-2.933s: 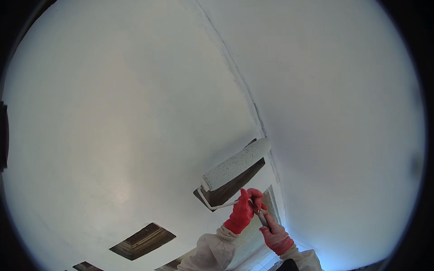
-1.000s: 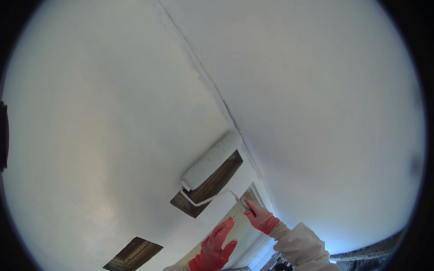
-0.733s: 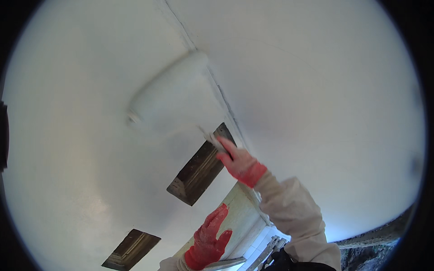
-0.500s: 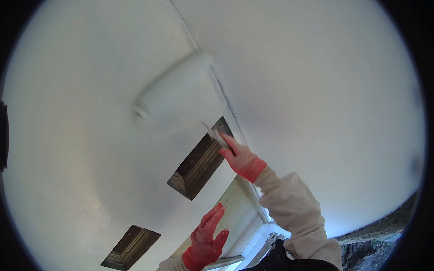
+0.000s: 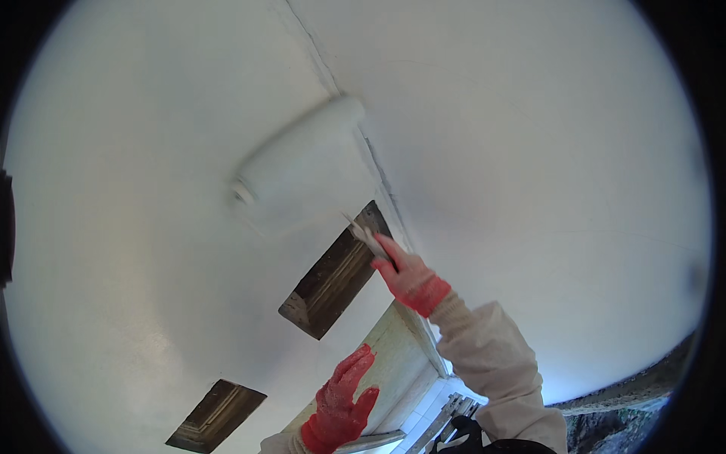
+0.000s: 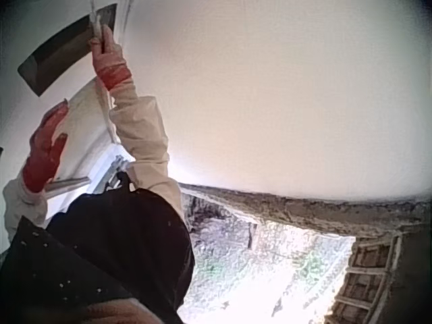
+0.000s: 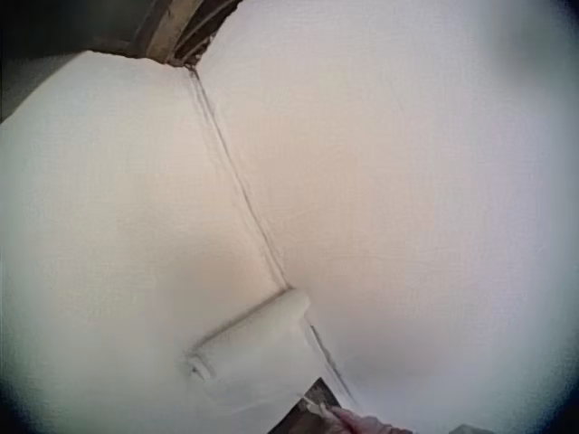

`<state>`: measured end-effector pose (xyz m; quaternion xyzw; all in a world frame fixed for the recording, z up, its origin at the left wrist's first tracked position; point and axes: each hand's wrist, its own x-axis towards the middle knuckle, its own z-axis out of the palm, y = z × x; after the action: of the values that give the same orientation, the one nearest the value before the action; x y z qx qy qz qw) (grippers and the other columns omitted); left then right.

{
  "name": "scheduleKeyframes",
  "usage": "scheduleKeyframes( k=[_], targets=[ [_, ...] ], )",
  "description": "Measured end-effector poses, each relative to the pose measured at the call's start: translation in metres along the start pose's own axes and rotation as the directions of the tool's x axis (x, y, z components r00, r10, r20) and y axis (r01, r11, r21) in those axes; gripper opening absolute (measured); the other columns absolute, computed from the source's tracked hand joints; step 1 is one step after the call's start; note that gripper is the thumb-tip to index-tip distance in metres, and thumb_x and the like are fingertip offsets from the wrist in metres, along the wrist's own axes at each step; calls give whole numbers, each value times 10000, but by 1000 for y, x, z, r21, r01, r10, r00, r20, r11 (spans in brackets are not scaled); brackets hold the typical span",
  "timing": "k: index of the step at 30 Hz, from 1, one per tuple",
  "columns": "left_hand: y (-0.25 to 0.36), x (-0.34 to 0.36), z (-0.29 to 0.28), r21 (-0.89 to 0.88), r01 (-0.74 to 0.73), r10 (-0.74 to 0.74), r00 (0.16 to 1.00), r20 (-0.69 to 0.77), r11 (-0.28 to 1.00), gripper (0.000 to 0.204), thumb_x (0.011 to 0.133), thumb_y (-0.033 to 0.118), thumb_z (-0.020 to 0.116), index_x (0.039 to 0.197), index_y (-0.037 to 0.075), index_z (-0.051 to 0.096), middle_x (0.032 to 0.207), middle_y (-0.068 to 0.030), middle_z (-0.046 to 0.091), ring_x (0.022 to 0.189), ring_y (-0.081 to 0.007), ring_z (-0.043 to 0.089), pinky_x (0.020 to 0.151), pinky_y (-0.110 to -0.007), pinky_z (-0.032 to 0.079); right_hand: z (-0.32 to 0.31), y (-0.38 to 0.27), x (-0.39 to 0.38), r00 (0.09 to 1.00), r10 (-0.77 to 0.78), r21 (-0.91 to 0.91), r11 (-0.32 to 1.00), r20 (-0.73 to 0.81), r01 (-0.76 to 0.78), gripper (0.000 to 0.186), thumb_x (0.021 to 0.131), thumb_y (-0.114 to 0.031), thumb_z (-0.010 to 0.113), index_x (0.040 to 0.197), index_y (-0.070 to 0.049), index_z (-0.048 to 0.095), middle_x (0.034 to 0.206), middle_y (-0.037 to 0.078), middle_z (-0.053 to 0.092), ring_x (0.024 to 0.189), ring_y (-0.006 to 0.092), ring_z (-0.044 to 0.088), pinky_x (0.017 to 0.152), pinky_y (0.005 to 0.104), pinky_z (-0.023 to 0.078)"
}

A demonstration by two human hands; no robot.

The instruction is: The person uses a paint roller to apply white paint to a ceiling, periodically moving the roller back and forth across different sections.

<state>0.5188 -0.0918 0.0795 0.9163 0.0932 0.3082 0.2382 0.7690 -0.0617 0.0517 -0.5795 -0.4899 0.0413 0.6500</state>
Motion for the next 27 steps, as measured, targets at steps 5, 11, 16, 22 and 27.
scheduleKeyframes(
  k=[5,11,16,22,27],
  targets=[
    [-6,0,0,-46,-43,44,999,27,998,479,808,70,638,1263,36,491,1281,-189,523,1132,-342,555,914,-370,473,-7,-42,26,999,-10,-13,1000,-41,9,412,913,-225,567,1294,-104,471,714,178,579,605,253,562,589,360,456],
    [-19,-6,3,-84,-41,45,998,48,996,466,807,59,637,1253,35,502,1277,-189,527,1141,-336,550,927,-371,465,3,35,-64,997,76,-88,993,-22,-78,446,901,-211,568,1313,-88,449,774,217,614,698,357,622,634,407,481],
    [-35,-7,15,-145,-6,18,996,83,989,456,816,60,638,1255,38,512,1278,-185,529,1150,-329,547,937,-366,458,3,44,-115,965,262,-216,942,-5,-257,471,888,-228,584,1323,-96,459,865,259,634,796,394,647,708,404,511],
    [-62,-18,31,-163,-31,41,997,59,986,424,833,133,658,1237,68,545,1277,-154,540,1109,-319,576,895,-358,486,11,48,-138,946,325,-235,920,6,-314,487,890,-227,584,1339,-95,450,929,239,644,839,370,650,741,386,509],
    [-91,-27,49,-191,-60,70,997,45,980,441,848,144,652,1254,35,517,1248,-169,550,1102,-324,574,902,-365,479,22,64,-156,954,298,-210,932,-27,-297,494,892,-232,588,1342,-84,447,971,232,642,863,350,652,762,370,506]
  ],
)
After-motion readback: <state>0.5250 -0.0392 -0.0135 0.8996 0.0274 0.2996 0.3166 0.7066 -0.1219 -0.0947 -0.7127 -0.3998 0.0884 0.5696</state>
